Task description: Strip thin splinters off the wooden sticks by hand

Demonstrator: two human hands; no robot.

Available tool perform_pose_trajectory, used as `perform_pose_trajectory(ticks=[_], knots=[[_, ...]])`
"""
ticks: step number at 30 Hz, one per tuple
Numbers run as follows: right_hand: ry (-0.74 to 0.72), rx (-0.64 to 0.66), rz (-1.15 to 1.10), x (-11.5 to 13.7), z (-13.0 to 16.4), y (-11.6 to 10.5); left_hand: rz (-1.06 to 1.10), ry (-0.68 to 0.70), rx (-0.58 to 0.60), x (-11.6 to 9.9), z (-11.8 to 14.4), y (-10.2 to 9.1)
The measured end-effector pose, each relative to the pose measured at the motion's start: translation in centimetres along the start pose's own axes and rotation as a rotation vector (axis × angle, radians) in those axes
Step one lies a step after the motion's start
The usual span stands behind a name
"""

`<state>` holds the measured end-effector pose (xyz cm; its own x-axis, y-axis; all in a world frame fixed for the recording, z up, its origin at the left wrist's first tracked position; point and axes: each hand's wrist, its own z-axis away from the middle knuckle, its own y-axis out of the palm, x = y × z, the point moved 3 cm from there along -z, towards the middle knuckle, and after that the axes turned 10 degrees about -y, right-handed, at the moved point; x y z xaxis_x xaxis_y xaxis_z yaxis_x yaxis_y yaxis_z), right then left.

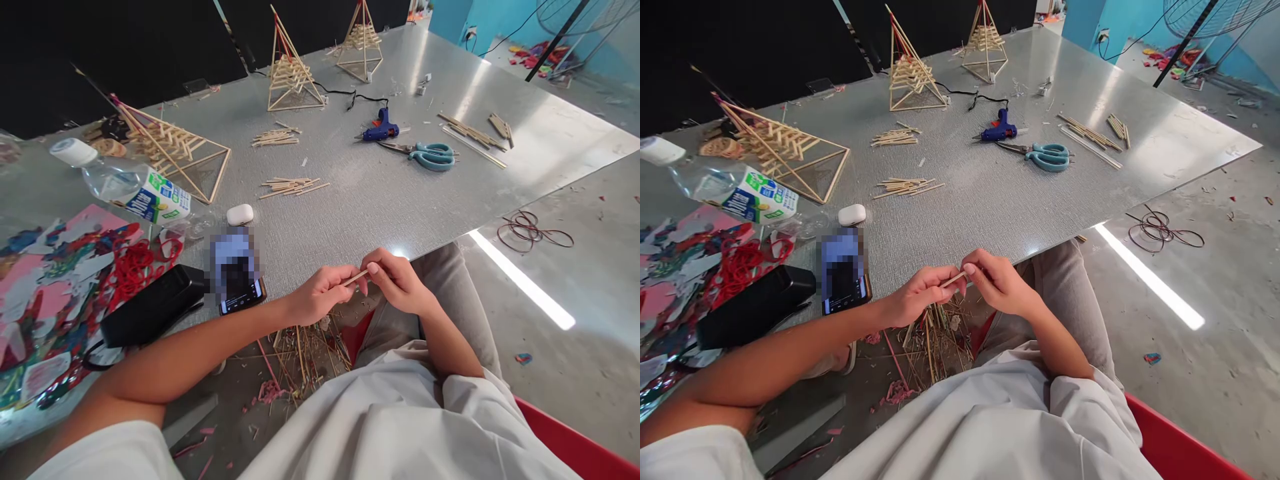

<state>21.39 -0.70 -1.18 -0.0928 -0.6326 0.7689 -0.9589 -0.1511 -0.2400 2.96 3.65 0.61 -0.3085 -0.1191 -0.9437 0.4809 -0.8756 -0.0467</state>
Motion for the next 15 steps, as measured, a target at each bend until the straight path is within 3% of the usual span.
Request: perform_pose_trajectory(ticks=[7,15], knots=[[0.016,-0.113,-0.038,-1.1,0.5,-0.2,0.031,0.008,-0.010,-0.3,0.1,0.0],[-0.016,-0.070,-0.180,-1.0,0.4,-0.2,0.132,0.020,0.007,0.3,-0.2,0.2]])
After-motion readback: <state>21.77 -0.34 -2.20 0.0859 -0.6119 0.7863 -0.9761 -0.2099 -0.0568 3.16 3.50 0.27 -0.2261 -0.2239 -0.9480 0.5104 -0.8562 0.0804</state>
